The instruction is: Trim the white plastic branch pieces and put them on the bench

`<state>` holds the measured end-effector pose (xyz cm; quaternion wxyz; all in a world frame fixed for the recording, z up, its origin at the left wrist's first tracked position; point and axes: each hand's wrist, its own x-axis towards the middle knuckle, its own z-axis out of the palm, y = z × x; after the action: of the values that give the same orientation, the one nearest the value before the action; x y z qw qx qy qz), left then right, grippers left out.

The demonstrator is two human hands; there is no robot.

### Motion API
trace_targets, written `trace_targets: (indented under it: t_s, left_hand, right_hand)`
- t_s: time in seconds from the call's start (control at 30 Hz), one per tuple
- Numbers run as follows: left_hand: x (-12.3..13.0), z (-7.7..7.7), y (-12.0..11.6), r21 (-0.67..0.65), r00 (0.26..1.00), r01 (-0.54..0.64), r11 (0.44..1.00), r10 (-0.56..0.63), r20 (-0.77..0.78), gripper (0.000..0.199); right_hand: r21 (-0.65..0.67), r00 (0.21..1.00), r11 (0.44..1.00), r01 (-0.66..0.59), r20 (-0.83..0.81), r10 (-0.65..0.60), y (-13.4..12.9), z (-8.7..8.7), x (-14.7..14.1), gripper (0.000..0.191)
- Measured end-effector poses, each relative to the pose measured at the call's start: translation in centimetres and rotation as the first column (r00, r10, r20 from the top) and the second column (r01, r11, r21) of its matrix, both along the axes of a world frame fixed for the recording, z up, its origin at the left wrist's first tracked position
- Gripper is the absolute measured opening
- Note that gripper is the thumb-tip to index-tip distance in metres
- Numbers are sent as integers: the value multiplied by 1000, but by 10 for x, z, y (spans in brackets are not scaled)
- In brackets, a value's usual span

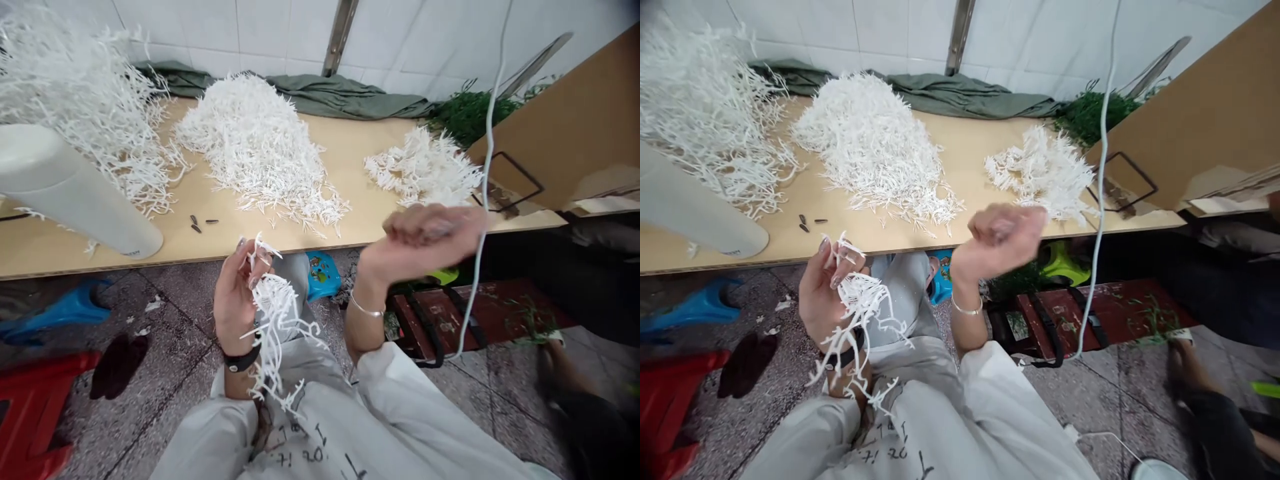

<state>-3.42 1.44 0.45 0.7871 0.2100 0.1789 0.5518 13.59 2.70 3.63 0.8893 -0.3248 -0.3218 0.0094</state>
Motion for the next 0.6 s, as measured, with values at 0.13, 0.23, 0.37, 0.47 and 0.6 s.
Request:
trace_targets:
  t_s: [0.13, 0.23, 0.37, 0.47, 0.6]
  left_hand:
    - [-6, -7, 3, 30, 996, -84, 996, 85, -38, 21]
    - [-11, -14, 5, 65, 985, -140, 988, 145, -90, 21]
    - [-13, -19, 10, 167, 932, -247, 954, 281, -227, 25]
    - [-10, -19, 11, 208, 918, -232, 950, 284, -276, 27]
    - [-3, -18, 9, 272, 910, -175, 946, 261, -321, 32]
  right_hand:
    - [-579, 786, 773, 260, 591, 178, 74, -32, 16, 16]
    - [-737, 620, 545, 400, 656, 431, 104, -62, 26, 35]
    - [-653, 694, 710, 264, 640, 330, 93, -76, 22, 42]
    - [-622, 781, 783, 10, 494, 382, 59, -64, 7, 33]
    - [-656, 720, 685, -318, 303, 624, 6, -42, -15, 22]
